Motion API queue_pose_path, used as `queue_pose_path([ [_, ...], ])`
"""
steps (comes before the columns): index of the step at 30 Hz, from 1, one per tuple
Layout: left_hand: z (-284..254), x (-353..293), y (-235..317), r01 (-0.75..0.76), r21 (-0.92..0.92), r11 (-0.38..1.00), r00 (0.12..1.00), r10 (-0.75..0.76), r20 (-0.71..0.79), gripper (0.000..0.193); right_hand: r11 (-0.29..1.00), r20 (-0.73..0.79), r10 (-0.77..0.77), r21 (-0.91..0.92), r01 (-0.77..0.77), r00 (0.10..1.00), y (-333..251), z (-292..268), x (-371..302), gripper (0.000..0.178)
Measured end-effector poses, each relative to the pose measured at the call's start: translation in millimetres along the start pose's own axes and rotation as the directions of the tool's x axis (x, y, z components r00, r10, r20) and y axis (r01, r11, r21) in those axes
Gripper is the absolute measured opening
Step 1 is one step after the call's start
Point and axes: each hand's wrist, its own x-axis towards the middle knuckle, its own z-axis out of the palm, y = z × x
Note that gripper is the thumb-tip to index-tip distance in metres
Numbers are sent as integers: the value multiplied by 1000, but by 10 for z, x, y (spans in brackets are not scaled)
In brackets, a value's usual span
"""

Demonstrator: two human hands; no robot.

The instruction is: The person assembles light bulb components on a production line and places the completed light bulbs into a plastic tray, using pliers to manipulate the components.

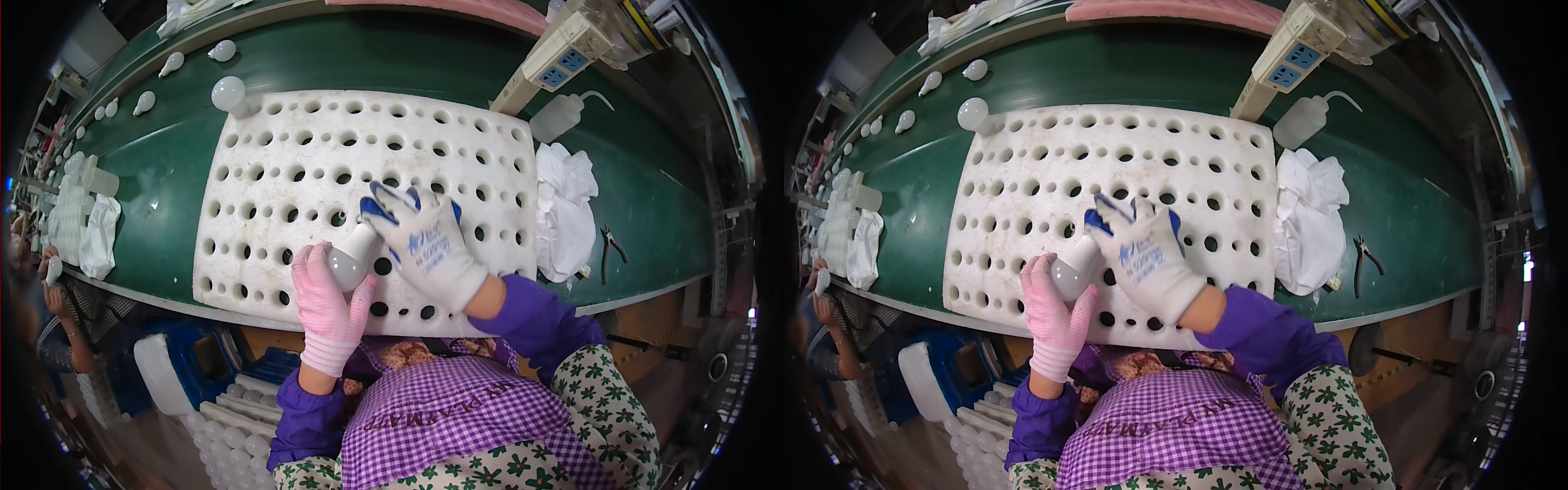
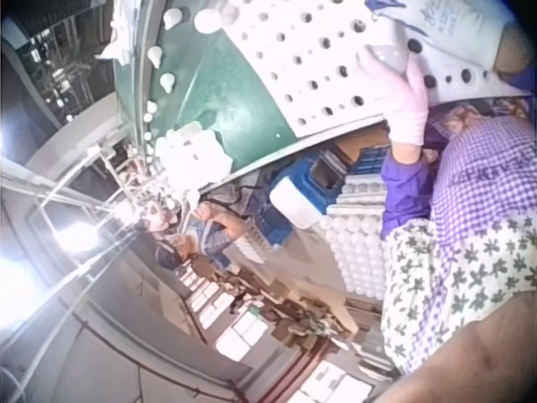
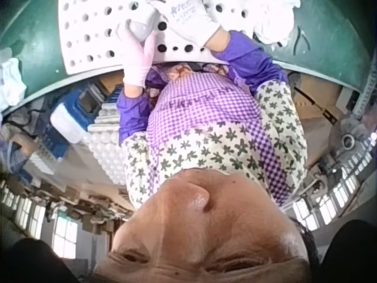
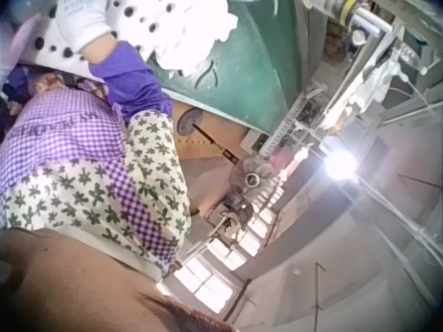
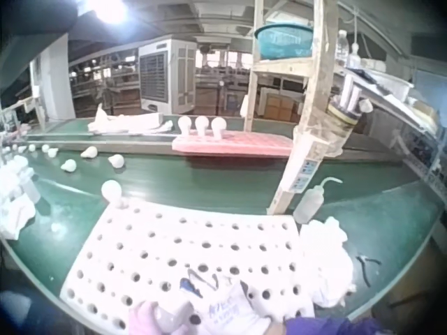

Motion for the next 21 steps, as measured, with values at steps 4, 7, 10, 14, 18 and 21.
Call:
queue_pose_path([
  [4,11,20,-36,16,-12,1000,1000,-16,6,69,995,-42,-65,-82,62,997,-23,3,-42,53],
  [7,-9,-7,-36,22,-41,999,1000,-22,14,69,999,35,22,33,-23,999,2,3,49,55],
  [10,-7,11,-92,17,-61,998,1000,-16,14,69,994,3,-85,-68,85,996,-71,-63,-64,52],
  [14,-36,19,-69,57,-82,995,998,-53,45,69,999,75,-10,36,7,997,50,6,123,54],
  [18,-13,-13,-116,28,-81,996,999,-26,24,69,992,50,-64,-102,69,997,-88,-110,-22,52],
  [21,-21,3,-104,42,-109,993,998,-38,40,68,999,-21,0,54,1,1000,-29,-8,3,50],
])
